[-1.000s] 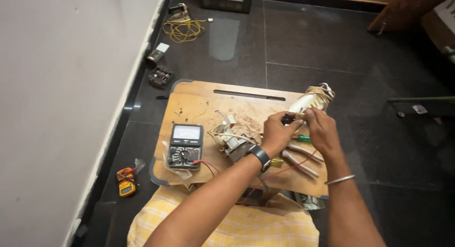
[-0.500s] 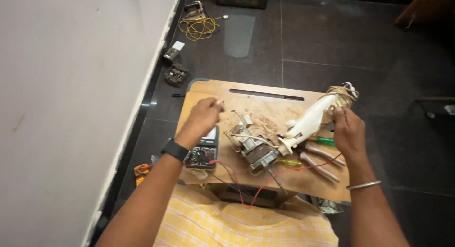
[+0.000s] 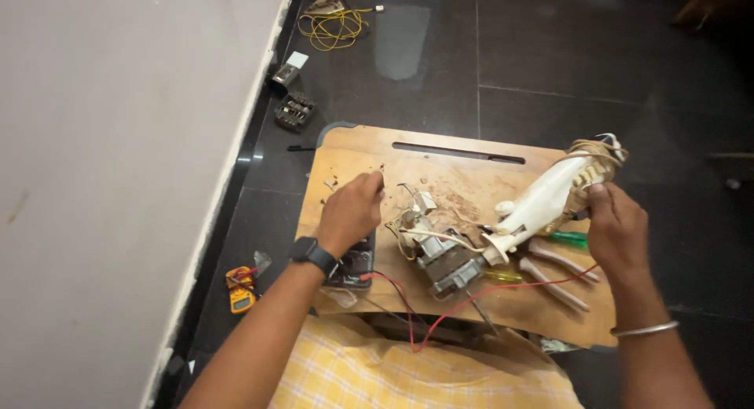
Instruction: The user is repairing a hand blender by testing the motor and wiring with a multimeter.
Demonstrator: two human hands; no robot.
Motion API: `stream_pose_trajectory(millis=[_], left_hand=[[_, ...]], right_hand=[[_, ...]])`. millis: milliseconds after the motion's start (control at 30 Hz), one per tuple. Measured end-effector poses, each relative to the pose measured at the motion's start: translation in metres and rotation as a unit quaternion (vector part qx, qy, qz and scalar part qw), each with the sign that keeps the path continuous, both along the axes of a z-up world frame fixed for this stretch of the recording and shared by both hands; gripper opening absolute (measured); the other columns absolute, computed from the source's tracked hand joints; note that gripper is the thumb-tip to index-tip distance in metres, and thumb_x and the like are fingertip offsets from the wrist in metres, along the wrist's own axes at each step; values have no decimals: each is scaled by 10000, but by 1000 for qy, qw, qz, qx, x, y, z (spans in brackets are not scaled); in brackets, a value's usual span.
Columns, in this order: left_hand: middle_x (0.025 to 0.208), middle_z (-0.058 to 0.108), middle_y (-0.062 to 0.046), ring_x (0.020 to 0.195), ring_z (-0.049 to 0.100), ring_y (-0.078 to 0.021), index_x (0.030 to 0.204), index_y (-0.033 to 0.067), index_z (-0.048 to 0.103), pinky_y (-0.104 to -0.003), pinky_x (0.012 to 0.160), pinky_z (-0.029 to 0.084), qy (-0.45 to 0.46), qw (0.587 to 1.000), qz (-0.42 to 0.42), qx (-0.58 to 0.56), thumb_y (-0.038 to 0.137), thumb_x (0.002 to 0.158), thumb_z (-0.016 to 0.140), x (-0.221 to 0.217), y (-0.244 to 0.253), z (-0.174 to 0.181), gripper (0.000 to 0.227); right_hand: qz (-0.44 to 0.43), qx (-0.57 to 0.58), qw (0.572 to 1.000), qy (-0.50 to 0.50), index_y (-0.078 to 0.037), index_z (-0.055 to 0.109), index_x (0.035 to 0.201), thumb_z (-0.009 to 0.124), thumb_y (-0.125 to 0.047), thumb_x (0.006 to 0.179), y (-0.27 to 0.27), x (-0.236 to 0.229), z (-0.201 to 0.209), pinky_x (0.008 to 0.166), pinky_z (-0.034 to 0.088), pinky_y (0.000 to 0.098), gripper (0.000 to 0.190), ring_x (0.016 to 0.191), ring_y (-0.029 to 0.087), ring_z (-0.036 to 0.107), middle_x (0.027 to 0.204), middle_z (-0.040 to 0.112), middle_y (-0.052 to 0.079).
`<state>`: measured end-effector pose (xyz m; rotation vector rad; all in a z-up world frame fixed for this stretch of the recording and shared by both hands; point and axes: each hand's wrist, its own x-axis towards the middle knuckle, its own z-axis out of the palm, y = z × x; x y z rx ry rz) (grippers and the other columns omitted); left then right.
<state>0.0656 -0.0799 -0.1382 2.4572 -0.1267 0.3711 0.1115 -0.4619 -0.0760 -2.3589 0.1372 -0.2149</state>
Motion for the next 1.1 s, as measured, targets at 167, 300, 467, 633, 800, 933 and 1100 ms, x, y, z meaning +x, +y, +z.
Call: stream_pose_trajectory(millis=[167,300,467,633,800,933,1100], left_hand=[[984,679,-145,829,670,-391,923,81,682,-484,719,545,-52,997,-53,-22,134,881,650,15,-11,15,75],[884,697,-142,840,680,-379,885,70,735,-477,752,548,4,998,-58,15,155,853,699,16,-9,20,98],[955,736,-179,868,708,-358,1033,35,746,-453,792,558,-15,997,-46,-61,173,828,720,22,-7,17,249],[919,755,-175,833,740,-309,1144,54,744,-397,809,580,50,986,-43,-155,200,829,722,33,-7,-8,348],[840,774,-136,775,774,-244,933,21,761,-342,746,601,112,979,-88,-148,174,810,727,33,-1,17,199],[810,775,-125,722,760,-234,898,26,764,-335,696,599,157,964,-131,-171,179,776,766,18,-6,22,195],[767,752,-161,679,746,-258,839,15,778,-356,676,579,189,967,-116,-121,170,743,788,11,-12,30,183]], right_hand=[[41,-5,998,-43,55,647,1058,480,-293,1099,5,-2,1,712,469,406,388,770,216,588,841,650,164],[8,-6,1000,2,44,665,1052,465,-276,1119,2,-2,-2,688,454,404,384,760,220,572,850,655,170],[47,2,998,-29,47,668,1094,478,-279,1109,10,-4,2,723,484,371,377,805,199,614,896,682,153],[34,-15,999,-11,39,686,1092,467,-284,1109,12,-4,7,696,484,392,391,778,208,622,885,685,155],[33,-21,999,-11,51,680,1093,478,-296,1119,3,-1,-1,685,481,399,403,779,212,614,886,686,164],[42,-35,998,-13,44,684,1111,484,-300,1114,4,1,-5,677,482,398,398,772,205,621,879,688,157],[49,-35,998,-23,53,682,1116,492,-283,1128,6,-1,-2,681,477,401,387,763,222,600,860,677,177]])
